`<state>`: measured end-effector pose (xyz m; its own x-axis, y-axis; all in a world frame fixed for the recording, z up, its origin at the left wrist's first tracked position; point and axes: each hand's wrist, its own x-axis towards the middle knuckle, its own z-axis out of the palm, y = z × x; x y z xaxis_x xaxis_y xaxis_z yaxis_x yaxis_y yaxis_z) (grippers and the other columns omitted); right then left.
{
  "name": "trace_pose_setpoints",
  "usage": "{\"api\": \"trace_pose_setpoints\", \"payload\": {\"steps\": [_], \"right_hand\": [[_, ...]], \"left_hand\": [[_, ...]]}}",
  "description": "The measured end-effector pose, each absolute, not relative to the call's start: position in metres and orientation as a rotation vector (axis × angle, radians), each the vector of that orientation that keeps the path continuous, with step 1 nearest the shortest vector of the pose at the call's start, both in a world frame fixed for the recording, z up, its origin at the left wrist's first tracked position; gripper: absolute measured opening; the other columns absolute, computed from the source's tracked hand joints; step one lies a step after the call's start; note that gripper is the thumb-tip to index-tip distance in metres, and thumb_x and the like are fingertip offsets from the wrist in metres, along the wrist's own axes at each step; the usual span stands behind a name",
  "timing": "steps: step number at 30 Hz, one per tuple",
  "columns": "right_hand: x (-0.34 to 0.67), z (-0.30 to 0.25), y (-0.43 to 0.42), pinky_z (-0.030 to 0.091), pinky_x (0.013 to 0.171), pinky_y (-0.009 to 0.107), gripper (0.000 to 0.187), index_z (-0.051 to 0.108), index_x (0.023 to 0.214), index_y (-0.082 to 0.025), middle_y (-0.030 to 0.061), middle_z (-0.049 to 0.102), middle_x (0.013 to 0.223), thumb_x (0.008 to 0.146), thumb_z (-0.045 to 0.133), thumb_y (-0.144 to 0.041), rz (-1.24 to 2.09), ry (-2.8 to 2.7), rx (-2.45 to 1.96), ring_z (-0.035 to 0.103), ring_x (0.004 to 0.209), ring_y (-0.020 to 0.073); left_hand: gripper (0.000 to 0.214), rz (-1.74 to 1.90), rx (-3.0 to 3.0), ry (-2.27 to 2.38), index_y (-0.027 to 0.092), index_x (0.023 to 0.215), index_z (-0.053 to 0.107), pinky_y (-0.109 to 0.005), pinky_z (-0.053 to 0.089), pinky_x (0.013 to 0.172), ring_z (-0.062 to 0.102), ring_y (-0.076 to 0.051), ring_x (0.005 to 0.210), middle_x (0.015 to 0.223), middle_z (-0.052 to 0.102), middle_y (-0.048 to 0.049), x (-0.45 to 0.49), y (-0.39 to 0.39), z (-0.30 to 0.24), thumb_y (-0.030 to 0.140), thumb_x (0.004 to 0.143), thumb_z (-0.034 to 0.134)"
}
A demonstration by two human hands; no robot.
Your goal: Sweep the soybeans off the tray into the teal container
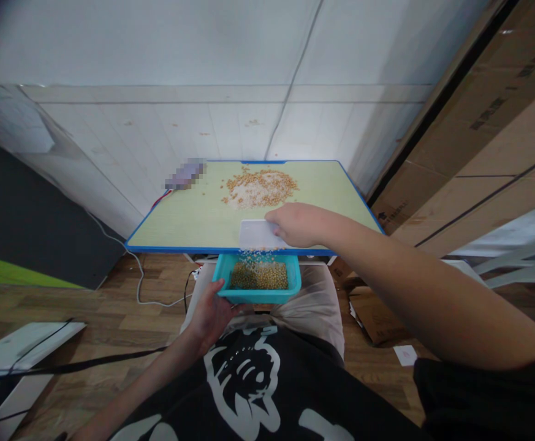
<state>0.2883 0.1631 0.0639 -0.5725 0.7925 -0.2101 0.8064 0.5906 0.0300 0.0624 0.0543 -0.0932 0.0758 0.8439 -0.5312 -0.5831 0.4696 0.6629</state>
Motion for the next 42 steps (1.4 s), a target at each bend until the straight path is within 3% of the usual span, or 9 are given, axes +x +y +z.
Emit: {"api": "trace_pose_setpoints", "payload": {"steps": [6,11,18,29,42], "right_hand": [[0.286,0.066,0.155,0.038,0.071,0.032,0.021,0.071,0.105,-0.017,0.0141,0.077,0.096,0.098,0.052,-0.024,-0.08,2.594,1.348,0.067,0.085,0.0237],[0.285,0.067,0.151,0.038,0.071,0.033,0.022,0.071,0.104,-0.018,0.0143,0.077,0.095,0.098,0.051,-0.023,-0.04,2.586,1.362,0.068,0.084,0.0243],[0.288,0.069,0.151,0.039,0.07,0.033,0.023,0.071,0.106,-0.017,0.0145,0.077,0.094,0.098,0.051,-0.026,-0.012,2.629,1.356,0.069,0.085,0.0255],[0.294,0.075,0.197,0.047,0.078,0.034,0.029,0.07,0.116,-0.013,0.0179,0.077,0.106,0.098,0.051,-0.024,0.116,2.561,1.547,0.07,0.096,0.0283],[0.265,0.066,0.251,0.05,0.089,0.034,0.04,0.068,0.13,-0.011,0.0191,0.073,0.125,0.092,0.058,-0.02,0.02,2.528,1.544,0.068,0.112,0.0302]], "left_hand": [[0.043,1.087,0.305,1.017,0.021,0.125,0.067,-0.041,0.058,0.086,0.07,-0.03,0.114,0.122,0.077,-0.0096,0.062,0.054,-0.091,0.036,0.085,0.065],[0.045,1.076,0.299,1.011,0.021,0.125,0.066,-0.037,0.058,0.077,0.074,-0.027,0.099,0.114,0.079,-0.0083,0.063,0.054,-0.09,0.036,0.083,0.067],[0.043,1.084,0.283,1.006,0.02,0.124,0.067,-0.036,0.057,0.075,0.073,-0.026,0.096,0.111,0.08,-0.0075,0.064,0.054,-0.085,0.033,0.084,0.066],[0.038,1.094,0.27,1.016,0.02,0.118,0.069,-0.034,0.057,0.073,0.073,-0.024,0.093,0.11,0.08,-0.007,0.063,0.054,-0.089,0.034,0.082,0.067],[0.047,1.077,0.356,0.996,0.021,0.12,0.068,-0.037,0.057,0.081,0.069,-0.029,0.112,0.124,0.076,-0.0092,0.058,0.052,-0.098,0.043,0.078,0.074]]}}
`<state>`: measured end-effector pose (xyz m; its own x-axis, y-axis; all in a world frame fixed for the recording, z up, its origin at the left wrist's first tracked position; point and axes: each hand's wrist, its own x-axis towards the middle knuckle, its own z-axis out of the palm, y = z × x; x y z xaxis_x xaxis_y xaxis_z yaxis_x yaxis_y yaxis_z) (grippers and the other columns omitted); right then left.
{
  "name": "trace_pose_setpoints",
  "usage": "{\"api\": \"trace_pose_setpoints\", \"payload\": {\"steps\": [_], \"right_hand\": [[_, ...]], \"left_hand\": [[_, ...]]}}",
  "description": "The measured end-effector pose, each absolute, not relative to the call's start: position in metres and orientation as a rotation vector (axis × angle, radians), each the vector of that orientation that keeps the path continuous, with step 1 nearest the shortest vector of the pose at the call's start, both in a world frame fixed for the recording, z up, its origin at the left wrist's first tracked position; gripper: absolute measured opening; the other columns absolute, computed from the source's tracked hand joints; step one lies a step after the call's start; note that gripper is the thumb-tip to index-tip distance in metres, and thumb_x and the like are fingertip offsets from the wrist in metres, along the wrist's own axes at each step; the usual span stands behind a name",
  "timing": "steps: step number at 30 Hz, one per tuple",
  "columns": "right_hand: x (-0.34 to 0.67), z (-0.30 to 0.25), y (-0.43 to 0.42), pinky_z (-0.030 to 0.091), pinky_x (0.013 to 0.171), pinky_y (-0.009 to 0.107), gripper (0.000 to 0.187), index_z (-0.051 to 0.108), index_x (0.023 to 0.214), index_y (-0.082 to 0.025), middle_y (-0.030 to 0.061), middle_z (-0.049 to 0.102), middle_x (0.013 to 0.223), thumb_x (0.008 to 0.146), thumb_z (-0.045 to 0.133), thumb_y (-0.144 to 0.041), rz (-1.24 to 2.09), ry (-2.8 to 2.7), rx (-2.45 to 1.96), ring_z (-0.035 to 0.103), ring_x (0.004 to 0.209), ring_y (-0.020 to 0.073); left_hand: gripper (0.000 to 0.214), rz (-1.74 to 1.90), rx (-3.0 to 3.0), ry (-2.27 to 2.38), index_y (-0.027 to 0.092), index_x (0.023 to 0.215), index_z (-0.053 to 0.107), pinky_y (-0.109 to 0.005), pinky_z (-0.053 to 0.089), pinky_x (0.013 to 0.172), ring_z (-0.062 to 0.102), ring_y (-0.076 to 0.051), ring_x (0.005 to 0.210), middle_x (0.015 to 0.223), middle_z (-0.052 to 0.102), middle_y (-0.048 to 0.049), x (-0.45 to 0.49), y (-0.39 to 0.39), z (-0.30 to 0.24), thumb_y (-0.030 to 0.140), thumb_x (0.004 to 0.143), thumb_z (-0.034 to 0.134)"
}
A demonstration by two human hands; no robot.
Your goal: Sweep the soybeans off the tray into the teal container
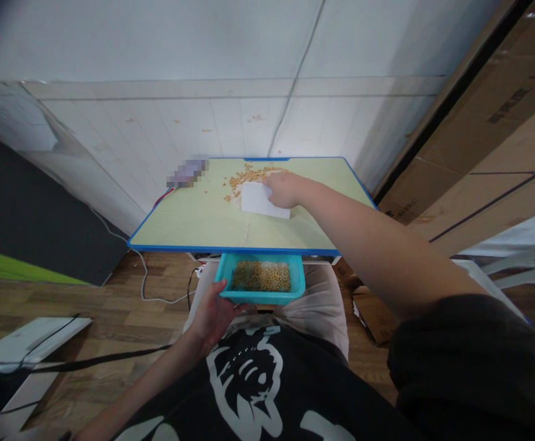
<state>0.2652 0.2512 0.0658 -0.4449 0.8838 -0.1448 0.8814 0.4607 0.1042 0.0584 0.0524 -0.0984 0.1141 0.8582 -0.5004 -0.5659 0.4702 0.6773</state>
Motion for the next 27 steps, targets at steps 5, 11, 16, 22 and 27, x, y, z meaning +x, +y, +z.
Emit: {"api": "trace_pose_setpoints", "payload": {"steps": [5,11,16,22,27], "right_hand": [[0.264,0.074,0.263,0.052,0.083,0.032,0.039,0.071,0.125,-0.012,0.0144,0.076,0.118,0.086,0.066,-0.018,-0.154,2.493,1.521,0.072,0.104,0.0288],[0.264,0.071,0.263,0.055,0.076,0.03,0.036,0.072,0.12,-0.015,0.0087,0.079,0.105,0.085,0.067,-0.015,-0.523,2.41,1.539,0.075,0.093,0.0247],[0.265,0.061,0.26,0.059,0.073,0.032,0.04,0.071,0.122,-0.019,0.0056,0.08,0.1,0.083,0.065,-0.013,-0.89,2.289,1.593,0.076,0.086,0.0234],[0.266,0.05,0.259,0.061,0.072,0.035,0.036,0.073,0.117,-0.023,0.0047,0.08,0.097,0.081,0.072,-0.02,-1.084,2.228,1.538,0.076,0.085,0.0247],[0.269,0.045,0.258,0.06,0.068,0.033,0.032,0.073,0.113,-0.022,0.0064,0.08,0.1,0.082,0.073,-0.028,-1.101,2.214,1.449,0.076,0.084,0.0244]], "left_hand": [[0.051,1.057,0.374,0.978,0.021,0.121,0.067,-0.039,0.056,0.084,0.068,-0.03,0.112,0.129,0.075,-0.0104,0.057,0.051,-0.097,0.045,0.077,0.075],[0.051,1.064,0.379,0.984,0.023,0.123,0.068,-0.039,0.057,0.085,0.069,-0.03,0.115,0.128,0.076,-0.0087,0.056,0.052,-0.099,0.045,0.078,0.074],[0.049,1.059,0.378,0.966,0.023,0.123,0.069,-0.037,0.058,0.082,0.071,-0.028,0.108,0.122,0.078,-0.0079,0.056,0.052,-0.097,0.042,0.078,0.075],[0.051,1.063,0.382,0.951,0.023,0.125,0.068,-0.037,0.057,0.079,0.071,-0.028,0.104,0.119,0.078,-0.0078,0.056,0.052,-0.098,0.043,0.078,0.075],[0.049,1.061,0.376,0.984,0.025,0.121,0.068,-0.04,0.058,0.082,0.071,-0.029,0.108,0.118,0.078,-0.0073,0.055,0.053,-0.1,0.044,0.077,0.075]]}}
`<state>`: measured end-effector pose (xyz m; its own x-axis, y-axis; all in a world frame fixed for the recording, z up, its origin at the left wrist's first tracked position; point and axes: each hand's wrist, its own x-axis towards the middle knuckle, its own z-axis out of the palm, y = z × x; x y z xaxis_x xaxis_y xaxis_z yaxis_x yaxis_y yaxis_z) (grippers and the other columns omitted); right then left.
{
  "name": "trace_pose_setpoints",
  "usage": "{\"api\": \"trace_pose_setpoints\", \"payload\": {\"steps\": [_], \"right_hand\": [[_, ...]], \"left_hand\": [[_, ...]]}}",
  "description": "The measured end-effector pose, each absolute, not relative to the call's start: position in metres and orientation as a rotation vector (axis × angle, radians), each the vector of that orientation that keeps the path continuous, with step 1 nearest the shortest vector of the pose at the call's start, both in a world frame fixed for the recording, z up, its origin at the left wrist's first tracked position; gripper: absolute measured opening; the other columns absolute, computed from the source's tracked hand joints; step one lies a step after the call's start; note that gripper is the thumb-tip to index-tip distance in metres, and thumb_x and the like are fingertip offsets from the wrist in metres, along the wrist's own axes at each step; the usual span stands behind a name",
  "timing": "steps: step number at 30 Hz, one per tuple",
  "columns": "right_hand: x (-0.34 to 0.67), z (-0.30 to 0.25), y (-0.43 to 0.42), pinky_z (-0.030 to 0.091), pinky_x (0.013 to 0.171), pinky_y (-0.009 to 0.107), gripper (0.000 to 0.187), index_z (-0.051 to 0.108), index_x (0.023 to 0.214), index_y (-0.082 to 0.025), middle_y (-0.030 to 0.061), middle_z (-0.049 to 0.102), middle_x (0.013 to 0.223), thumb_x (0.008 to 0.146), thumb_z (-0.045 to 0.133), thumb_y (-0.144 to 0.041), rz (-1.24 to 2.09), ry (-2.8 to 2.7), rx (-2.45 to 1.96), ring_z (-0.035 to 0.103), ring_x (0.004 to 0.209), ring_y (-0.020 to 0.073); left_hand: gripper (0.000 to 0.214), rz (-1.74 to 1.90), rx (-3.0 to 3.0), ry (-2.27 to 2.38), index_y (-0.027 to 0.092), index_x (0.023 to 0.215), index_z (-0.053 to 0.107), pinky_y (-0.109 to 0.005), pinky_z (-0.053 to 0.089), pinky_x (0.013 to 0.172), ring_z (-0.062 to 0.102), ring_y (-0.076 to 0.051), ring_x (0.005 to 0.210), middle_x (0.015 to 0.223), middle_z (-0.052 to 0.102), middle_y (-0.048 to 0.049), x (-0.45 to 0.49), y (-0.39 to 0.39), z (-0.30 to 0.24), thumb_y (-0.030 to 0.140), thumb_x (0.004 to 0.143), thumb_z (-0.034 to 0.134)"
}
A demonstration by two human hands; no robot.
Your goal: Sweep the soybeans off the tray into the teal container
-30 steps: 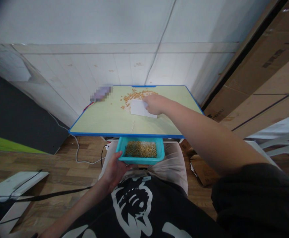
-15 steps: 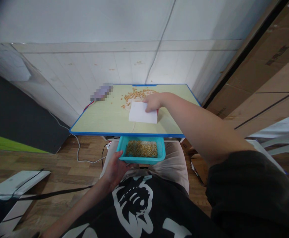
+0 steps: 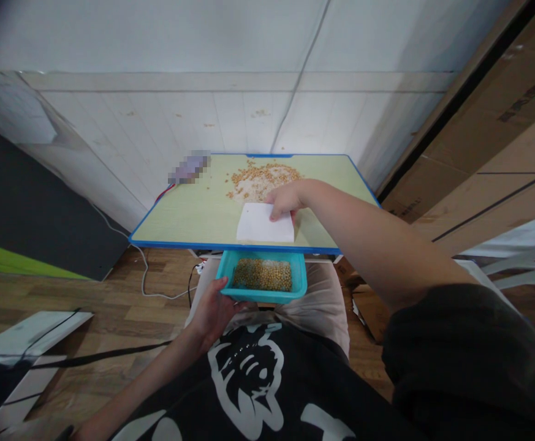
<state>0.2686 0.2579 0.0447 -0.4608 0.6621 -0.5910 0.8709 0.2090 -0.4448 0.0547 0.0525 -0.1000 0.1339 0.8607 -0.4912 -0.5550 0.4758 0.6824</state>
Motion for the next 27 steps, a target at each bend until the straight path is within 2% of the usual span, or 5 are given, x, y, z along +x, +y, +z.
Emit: {"api": "trace_pose_setpoints", "payload": {"steps": [4,12,17,21,27], "right_hand": [[0.271,0.042,0.257,0.059,0.063,0.033,0.033,0.072,0.112,-0.02,0.007,0.08,0.092,0.081,0.074,-0.03,-1.189,2.189,1.386,0.075,0.078,0.0245],[0.275,0.041,0.252,0.061,0.071,0.035,0.034,0.073,0.114,-0.019,0.0065,0.081,0.094,0.081,0.072,-0.028,-1.238,2.226,1.39,0.076,0.082,0.0236],[0.278,0.041,0.247,0.061,0.071,0.035,0.035,0.074,0.114,-0.02,0.0063,0.081,0.096,0.081,0.075,-0.033,-1.173,2.239,1.384,0.076,0.083,0.0238],[0.278,0.042,0.24,0.061,0.072,0.034,0.03,0.075,0.109,-0.02,0.0058,0.081,0.097,0.081,0.074,-0.027,-1.194,2.206,1.349,0.076,0.084,0.0235],[0.282,0.052,0.238,0.06,0.075,0.034,0.028,0.075,0.112,-0.021,0.0062,0.081,0.102,0.085,0.072,-0.029,-0.989,2.352,1.399,0.075,0.09,0.0242]], "left_hand": [[0.045,1.064,0.368,0.985,0.023,0.119,0.069,-0.044,0.058,0.091,0.07,-0.032,0.116,0.123,0.078,-0.0087,0.056,0.053,-0.098,0.042,0.079,0.072],[0.044,1.07,0.356,0.973,0.021,0.121,0.07,-0.039,0.06,0.083,0.071,-0.031,0.114,0.123,0.078,-0.0092,0.055,0.052,-0.093,0.038,0.08,0.072],[0.044,1.069,0.355,0.966,0.022,0.119,0.069,-0.041,0.059,0.086,0.071,-0.03,0.113,0.122,0.078,-0.0085,0.057,0.052,-0.091,0.038,0.079,0.073],[0.046,1.068,0.352,0.974,0.024,0.121,0.069,-0.04,0.058,0.086,0.071,-0.029,0.11,0.12,0.078,-0.0069,0.055,0.052,-0.092,0.039,0.078,0.074],[0.046,1.067,0.346,0.976,0.022,0.122,0.069,-0.042,0.058,0.088,0.071,-0.031,0.113,0.121,0.078,-0.0094,0.053,0.053,-0.096,0.038,0.078,0.074]]}}
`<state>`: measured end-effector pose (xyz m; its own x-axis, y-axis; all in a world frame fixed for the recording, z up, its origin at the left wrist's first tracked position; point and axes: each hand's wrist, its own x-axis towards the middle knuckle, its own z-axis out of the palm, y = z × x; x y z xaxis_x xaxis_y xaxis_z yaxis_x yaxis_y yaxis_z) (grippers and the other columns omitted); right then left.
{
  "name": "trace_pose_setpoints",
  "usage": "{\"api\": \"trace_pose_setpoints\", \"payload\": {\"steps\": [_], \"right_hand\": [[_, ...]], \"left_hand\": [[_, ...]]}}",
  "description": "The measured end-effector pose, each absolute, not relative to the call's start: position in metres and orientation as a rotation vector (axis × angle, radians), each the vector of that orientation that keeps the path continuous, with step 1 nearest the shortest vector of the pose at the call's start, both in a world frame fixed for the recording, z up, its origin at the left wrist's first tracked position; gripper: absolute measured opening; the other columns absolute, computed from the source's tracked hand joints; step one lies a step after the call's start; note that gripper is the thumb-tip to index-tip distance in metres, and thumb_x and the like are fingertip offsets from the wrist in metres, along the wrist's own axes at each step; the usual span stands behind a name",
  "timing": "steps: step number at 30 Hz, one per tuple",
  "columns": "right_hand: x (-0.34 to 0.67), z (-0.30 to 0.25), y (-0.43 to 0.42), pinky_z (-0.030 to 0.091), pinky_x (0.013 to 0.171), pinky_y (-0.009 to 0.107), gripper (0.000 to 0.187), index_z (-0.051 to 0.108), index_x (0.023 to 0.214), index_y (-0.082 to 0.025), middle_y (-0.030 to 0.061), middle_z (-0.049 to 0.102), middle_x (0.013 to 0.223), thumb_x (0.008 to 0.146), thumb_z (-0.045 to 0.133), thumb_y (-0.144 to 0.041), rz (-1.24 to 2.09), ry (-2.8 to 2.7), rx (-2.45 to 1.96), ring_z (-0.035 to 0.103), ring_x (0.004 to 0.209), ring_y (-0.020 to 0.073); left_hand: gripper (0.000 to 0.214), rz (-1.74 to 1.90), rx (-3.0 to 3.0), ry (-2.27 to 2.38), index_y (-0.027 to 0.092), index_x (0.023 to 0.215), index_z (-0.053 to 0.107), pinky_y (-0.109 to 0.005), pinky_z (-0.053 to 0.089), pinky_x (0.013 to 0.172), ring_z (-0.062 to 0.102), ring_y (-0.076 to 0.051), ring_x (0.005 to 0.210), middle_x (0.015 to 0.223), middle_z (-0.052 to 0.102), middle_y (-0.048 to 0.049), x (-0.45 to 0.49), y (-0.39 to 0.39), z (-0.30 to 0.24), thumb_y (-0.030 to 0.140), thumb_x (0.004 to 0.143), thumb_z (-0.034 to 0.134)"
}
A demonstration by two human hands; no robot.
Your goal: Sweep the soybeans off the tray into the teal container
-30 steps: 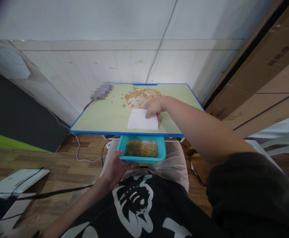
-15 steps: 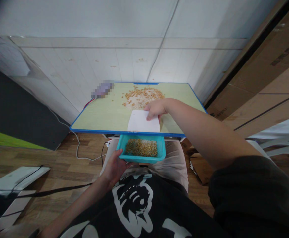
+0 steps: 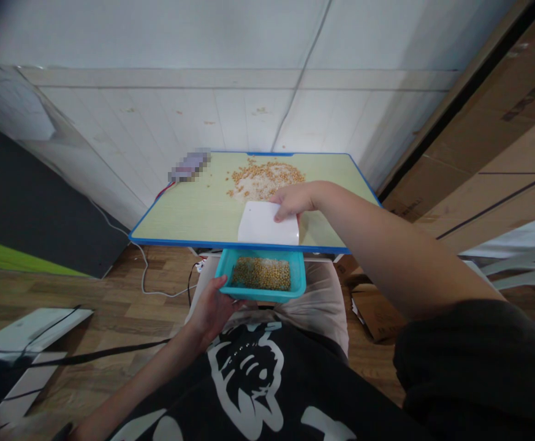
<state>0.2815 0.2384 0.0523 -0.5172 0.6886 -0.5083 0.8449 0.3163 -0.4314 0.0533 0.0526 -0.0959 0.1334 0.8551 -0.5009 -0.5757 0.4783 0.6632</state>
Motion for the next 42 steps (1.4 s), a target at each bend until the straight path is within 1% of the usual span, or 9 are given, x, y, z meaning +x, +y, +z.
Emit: {"api": "trace_pose_setpoints", "payload": {"steps": [5,11,16,21,26,31,35,39,42], "right_hand": [[0.287,0.049,0.251,0.061,0.073,0.035,0.036,0.074,0.122,-0.023,0.0077,0.081,0.11,0.087,0.07,-0.029,-0.961,2.385,1.57,0.076,0.091,0.0254],[0.281,0.036,0.265,0.061,0.073,0.031,0.036,0.073,0.121,-0.023,0.008,0.08,0.119,0.085,0.07,-0.026,-1.031,2.371,1.656,0.077,0.095,0.0247],[0.27,0.034,0.269,0.061,0.067,0.031,0.035,0.073,0.119,-0.025,0.0059,0.082,0.104,0.084,0.07,-0.026,-1.142,2.285,1.57,0.077,0.085,0.0239],[0.262,0.034,0.266,0.062,0.069,0.035,0.042,0.07,0.121,-0.02,0.007,0.081,0.093,0.08,0.071,-0.024,-1.273,2.166,1.478,0.076,0.076,0.0238],[0.26,0.037,0.261,0.062,0.065,0.035,0.037,0.071,0.117,-0.021,0.0064,0.081,0.094,0.083,0.074,-0.034,-1.204,2.176,1.395,0.076,0.078,0.024],[0.262,0.037,0.259,0.062,0.064,0.034,0.036,0.071,0.113,-0.019,0.0066,0.081,0.094,0.081,0.076,-0.036,-1.291,2.152,1.386,0.076,0.076,0.0232],[0.266,0.033,0.262,0.062,0.066,0.033,0.04,0.072,0.112,-0.019,0.0069,0.081,0.094,0.078,0.081,-0.039,-1.319,2.159,1.393,0.076,0.077,0.0228],[0.271,0.026,0.264,0.063,0.067,0.034,0.046,0.071,0.11,-0.018,0.0067,0.081,0.092,0.072,0.085,-0.039,-1.463,2.143,1.393,0.076,0.075,0.0226],[0.274,0.023,0.264,0.063,0.071,0.036,0.043,0.072,0.103,-0.018,0.0061,0.08,0.091,0.067,0.087,-0.036,-1.546,2.118,1.424,0.076,0.079,0.0235]], "left_hand": [[0.046,1.067,0.373,0.964,0.021,0.119,0.069,-0.043,0.059,0.088,0.071,-0.032,0.113,0.123,0.078,-0.0107,0.053,0.052,-0.098,0.041,0.078,0.075],[0.051,1.067,0.388,0.977,0.022,0.123,0.069,-0.042,0.059,0.087,0.07,-0.031,0.114,0.123,0.077,-0.0095,0.051,0.051,-0.099,0.042,0.077,0.075],[0.05,1.066,0.379,0.981,0.021,0.121,0.069,-0.039,0.059,0.081,0.071,-0.031,0.111,0.123,0.077,-0.0099,0.049,0.051,-0.099,0.043,0.076,0.075],[0.049,1.082,0.354,0.974,0.023,0.12,0.069,-0.035,0.058,0.077,0.072,-0.027,0.104,0.118,0.079,-0.0072,0.049,0.051,-0.096,0.04,0.075,0.076],[0.044,1.085,0.319,0.98,0.022,0.115,0.071,-0.035,0.057,0.077,0.072,-0.026,0.102,0.118,0.079,-0.0073,0.05,0.051,-0.092,0.038,0.075,0.076],[0.043,1.095,0.327,0.978,0.023,0.114,0.071,-0.035,0.057,0.078,0.071,-0.026,0.102,0.118,0.079,-0.0063,0.05,0.051,-0.092,0.038,0.074,0.076],[0.044,1.087,0.342,0.973,0.023,0.116,0.07,-0.035,0.057,0.077,0.072,-0.026,0.103,0.119,0.078,-0.0062,0.049,0.05,-0.093,0.039,0.075,0.076],[0.045,1.084,0.331,0.97,0.022,0.119,0.069,-0.036,0.058,0.079,0.072,-0.026,0.102,0.119,0.078,-0.0066,0.049,0.051,-0.092,0.037,0.077,0.075],[0.044,1.089,0.311,0.969,0.022,0.119,0.069,-0.036,0.058,0.078,0.072,-0.025,0.101,0.118,0.079,-0.0066,0.049,0.052,-0.091,0.035,0.078,0.074]]}}
